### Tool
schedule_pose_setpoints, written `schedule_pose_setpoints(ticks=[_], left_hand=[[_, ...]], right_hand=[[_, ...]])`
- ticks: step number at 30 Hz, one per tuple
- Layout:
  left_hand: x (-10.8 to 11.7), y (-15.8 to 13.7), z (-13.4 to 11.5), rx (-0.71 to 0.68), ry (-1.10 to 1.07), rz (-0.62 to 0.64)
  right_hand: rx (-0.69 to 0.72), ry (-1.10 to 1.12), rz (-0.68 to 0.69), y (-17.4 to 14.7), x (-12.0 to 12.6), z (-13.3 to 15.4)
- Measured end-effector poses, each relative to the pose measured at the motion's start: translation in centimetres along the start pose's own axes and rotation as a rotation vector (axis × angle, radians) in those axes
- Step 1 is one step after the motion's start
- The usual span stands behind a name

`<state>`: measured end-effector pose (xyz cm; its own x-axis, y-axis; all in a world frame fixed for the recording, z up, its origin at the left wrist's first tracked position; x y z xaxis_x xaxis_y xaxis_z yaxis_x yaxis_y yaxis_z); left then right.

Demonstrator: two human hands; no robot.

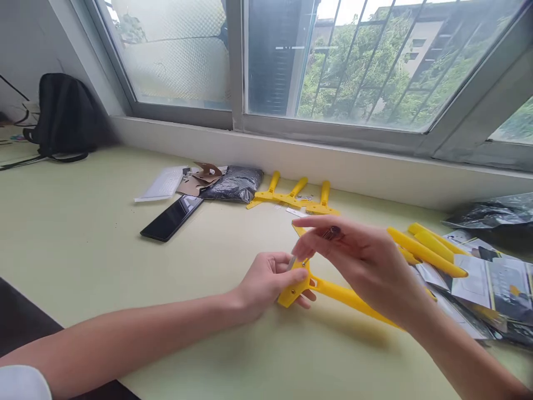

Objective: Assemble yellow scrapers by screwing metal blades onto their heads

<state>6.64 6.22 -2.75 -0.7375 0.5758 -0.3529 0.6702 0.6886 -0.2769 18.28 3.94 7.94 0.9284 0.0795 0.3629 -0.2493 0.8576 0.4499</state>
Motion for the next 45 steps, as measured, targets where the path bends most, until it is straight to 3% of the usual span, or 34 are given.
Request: schedule_pose_setpoints(ticks=[4,10,15,18,21,25,29,34,39,45], left_hand=[[0.1,0.0,0.0,0.01,0.038,-0.016],[0.0,-0.3,-0.1,0.004,0.049,-0.034],[0.0,-0.5,-0.1,0.004,0.05,-0.062],[-0.1,-0.5,-0.2,0.005,0.05,-0.063],[0.0,-0.5,-0.3,0.007,0.043,-0.072],[0.0,-0.5,-0.3,0.011,0.04,-0.08],[0.0,-0.5,-0.2,0.006,0.047,-0.077],[0.1,-0.4,-0.1,-0.009,0.073,-0.071],[0.2,-0.4,0.0,-0.002,0.077,-0.066],[0.2,-0.4,-0.1,-0.008,0.09,-0.069]], right_hand=[[-0.029,0.036,-0.119,-0.3,-1.2,-0.6],[0.087,-0.078,-0.052,-0.2,-1.2,0.9],[0.096,-0.056,-0.266,-0.3,0.6,0.9],[0.093,-0.008,-0.309,-0.4,0.4,0.4],[0.188,-0.109,-0.233,-0.5,-0.1,0.8],[0.41,-0.444,0.033,-0.9,-0.8,2.6],[0.435,-0.594,0.204,-1.2,-0.5,3.6],[0.377,-0.541,0.068,-0.6,0.7,4.5],[0.362,-0.678,-0.127,-0.7,1.6,4.6],[0.366,-0.773,0.001,-0.8,0.5,4.5]])
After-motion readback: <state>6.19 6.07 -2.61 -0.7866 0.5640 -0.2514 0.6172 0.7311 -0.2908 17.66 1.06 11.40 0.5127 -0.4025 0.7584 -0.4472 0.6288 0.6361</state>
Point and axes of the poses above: each hand's wrist, its own y-axis towards the middle knuckle, its own x-axis out of the back of the hand, z = x × y, the point moved 6 cm from there along y, towards the middle knuckle, and after that the axes turned 9 degrees about x, right-handed, at the moved point
